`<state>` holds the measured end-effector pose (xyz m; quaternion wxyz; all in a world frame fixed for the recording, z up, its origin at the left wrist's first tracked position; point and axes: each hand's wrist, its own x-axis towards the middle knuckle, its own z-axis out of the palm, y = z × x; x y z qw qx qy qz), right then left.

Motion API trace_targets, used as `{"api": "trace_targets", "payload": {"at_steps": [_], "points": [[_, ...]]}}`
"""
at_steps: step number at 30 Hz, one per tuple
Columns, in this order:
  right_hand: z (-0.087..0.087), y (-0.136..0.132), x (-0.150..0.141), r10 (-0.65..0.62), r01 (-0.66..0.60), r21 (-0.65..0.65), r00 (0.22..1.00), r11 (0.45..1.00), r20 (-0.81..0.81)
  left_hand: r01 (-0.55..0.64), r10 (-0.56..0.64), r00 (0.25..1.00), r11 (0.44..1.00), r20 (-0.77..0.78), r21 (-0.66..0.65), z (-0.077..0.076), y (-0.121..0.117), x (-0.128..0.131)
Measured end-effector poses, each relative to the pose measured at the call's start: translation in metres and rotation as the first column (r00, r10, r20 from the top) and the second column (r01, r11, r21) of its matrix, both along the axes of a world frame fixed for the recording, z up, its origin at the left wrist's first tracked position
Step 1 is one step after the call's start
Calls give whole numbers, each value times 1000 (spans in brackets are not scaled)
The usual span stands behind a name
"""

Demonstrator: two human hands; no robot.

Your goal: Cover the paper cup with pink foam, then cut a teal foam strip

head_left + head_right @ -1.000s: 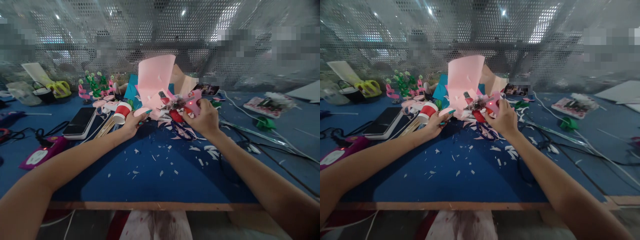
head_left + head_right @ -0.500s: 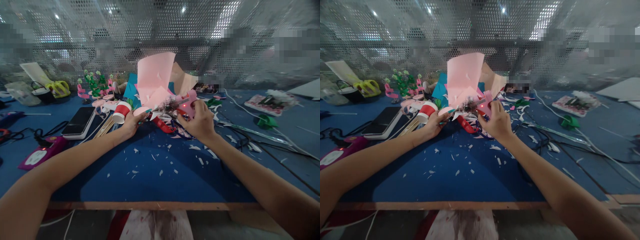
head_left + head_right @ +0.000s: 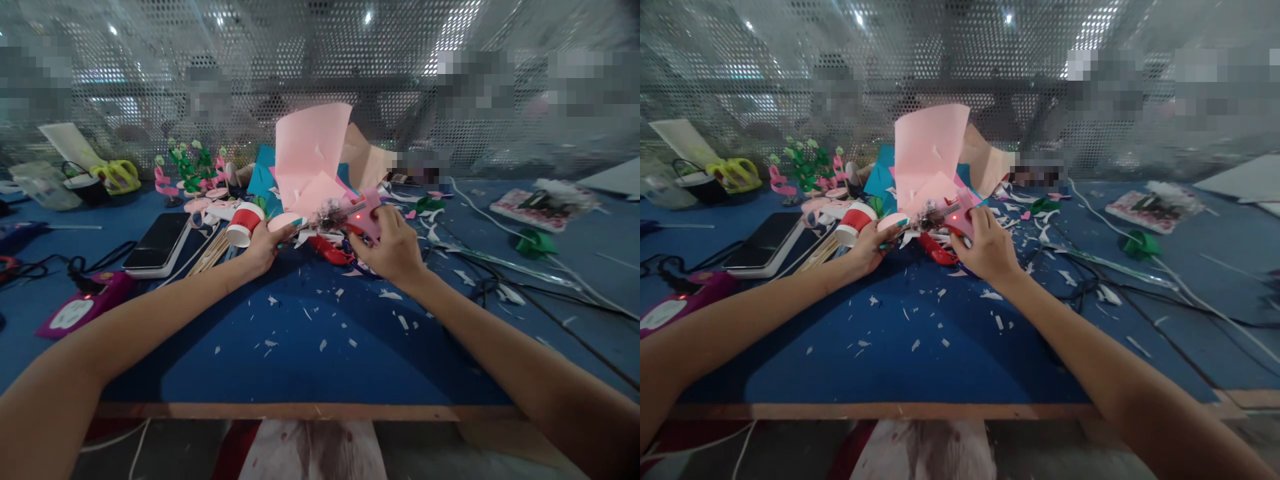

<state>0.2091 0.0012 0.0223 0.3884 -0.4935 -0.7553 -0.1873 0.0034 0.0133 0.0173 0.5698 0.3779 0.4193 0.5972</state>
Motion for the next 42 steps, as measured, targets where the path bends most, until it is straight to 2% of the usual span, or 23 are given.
{"api": "trace_targets", "payload": {"at_steps": [20, 31, 42], "points": [[-3, 3, 0, 27, -30, 87, 999, 996, 31, 30, -30, 999, 999, 30, 11, 0, 0, 0], [-6, 6, 3, 115, -132, 252, 990, 959, 81, 21, -21, 1000, 1000, -1, 6, -2, 1, -1], [-2, 1, 3, 53, -72, 214, 994, 974, 96, 40, -39, 999, 999, -32, 18, -5, 3, -2]]}}
